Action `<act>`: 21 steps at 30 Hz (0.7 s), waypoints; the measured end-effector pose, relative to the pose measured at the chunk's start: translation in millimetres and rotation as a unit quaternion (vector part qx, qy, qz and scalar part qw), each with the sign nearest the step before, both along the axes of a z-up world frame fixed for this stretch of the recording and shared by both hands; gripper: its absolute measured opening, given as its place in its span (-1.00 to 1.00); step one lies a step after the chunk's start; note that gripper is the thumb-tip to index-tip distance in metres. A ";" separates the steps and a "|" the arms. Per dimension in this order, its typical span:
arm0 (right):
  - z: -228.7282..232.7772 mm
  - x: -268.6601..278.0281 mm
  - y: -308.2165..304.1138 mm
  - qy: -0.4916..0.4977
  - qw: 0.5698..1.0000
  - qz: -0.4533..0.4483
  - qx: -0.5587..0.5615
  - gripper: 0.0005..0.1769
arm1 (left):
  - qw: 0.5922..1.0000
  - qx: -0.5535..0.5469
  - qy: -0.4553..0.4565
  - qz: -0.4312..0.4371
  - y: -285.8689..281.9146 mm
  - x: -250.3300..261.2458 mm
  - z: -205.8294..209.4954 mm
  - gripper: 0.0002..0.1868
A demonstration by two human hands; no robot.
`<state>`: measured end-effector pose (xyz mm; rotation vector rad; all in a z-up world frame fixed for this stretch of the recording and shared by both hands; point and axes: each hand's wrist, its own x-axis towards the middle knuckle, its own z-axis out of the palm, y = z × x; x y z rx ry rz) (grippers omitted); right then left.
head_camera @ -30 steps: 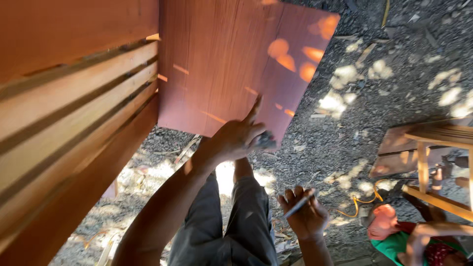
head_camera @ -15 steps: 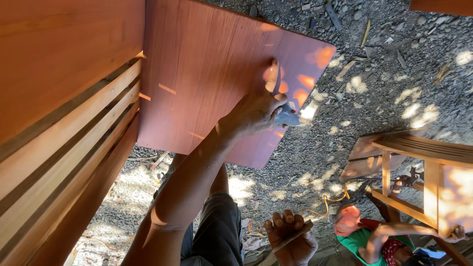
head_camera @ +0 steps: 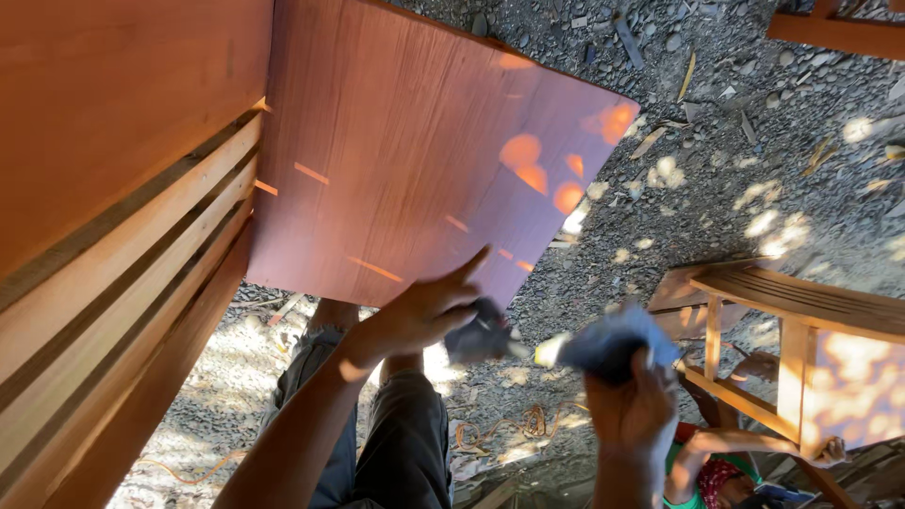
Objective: The person sands the edges and surfaces of a wooden table and chair using sandpaper. They move between different pieces of furniture, smoothing the wood by hand.
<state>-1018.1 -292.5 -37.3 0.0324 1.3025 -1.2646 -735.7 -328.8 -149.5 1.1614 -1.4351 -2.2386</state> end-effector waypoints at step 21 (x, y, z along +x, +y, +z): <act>-104.1 69.3 -132.4 0.644 0.603 0.433 -0.184 -0.72 | 0.864 0.502 0.023 -0.031 279.1 9.5 -96.5 -0.35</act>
